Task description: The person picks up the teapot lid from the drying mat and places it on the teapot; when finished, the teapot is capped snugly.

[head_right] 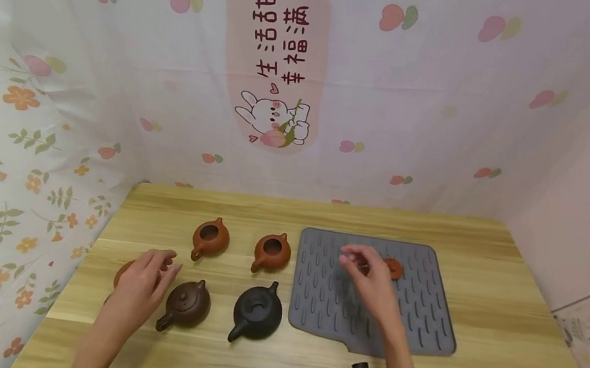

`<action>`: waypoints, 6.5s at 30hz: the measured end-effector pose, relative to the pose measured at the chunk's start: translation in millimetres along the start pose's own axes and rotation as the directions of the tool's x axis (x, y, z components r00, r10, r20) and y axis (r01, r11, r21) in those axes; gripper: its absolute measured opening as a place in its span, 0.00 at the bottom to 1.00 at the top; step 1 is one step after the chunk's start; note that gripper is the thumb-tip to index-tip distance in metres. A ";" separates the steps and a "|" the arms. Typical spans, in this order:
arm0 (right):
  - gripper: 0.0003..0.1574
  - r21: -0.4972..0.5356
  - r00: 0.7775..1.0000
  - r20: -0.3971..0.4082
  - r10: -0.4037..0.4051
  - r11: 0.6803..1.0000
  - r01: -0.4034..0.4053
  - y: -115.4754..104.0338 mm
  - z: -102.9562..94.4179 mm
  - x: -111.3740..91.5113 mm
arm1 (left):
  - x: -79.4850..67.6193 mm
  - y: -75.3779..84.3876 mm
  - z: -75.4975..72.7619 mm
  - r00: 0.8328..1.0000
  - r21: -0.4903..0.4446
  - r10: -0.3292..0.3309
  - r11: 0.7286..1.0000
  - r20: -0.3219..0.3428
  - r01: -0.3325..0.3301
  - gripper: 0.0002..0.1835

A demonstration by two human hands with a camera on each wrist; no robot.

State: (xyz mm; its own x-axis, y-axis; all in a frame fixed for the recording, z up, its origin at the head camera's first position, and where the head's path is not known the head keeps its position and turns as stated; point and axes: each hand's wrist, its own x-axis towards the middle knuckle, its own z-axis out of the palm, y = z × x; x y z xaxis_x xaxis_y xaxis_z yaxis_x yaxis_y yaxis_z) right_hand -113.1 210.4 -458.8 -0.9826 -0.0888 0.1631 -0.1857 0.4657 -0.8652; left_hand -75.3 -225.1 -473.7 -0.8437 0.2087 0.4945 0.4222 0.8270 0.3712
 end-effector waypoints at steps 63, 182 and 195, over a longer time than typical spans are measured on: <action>0.24 -0.153 0.977 -0.012 0.212 0.965 -0.211 99.4 -71.7 5.8 | 40.9 44.2 163.2 0.997 -0.038 -0.016 0.999 0.080 0.019 0.09; 0.09 -0.087 0.953 0.302 -0.003 0.996 0.031 -15.8 68.9 70.9 | 41.7 36.6 176.7 0.989 0.052 -0.067 0.997 0.131 0.061 0.09; 0.09 -0.079 0.936 0.349 -0.036 0.995 0.068 -23.3 89.0 83.2 | 42.0 36.3 177.3 0.992 0.019 -0.056 0.998 0.113 0.054 0.10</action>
State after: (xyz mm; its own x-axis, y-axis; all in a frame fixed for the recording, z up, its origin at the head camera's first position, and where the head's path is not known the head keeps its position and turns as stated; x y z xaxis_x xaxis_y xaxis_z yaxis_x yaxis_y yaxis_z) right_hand -190.4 113.8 -467.2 -0.9130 -0.4074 0.0186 -0.2516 0.5269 -0.8118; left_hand -154.2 -93.7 -578.9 -0.8980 0.2201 0.3810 0.3697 0.8468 0.3824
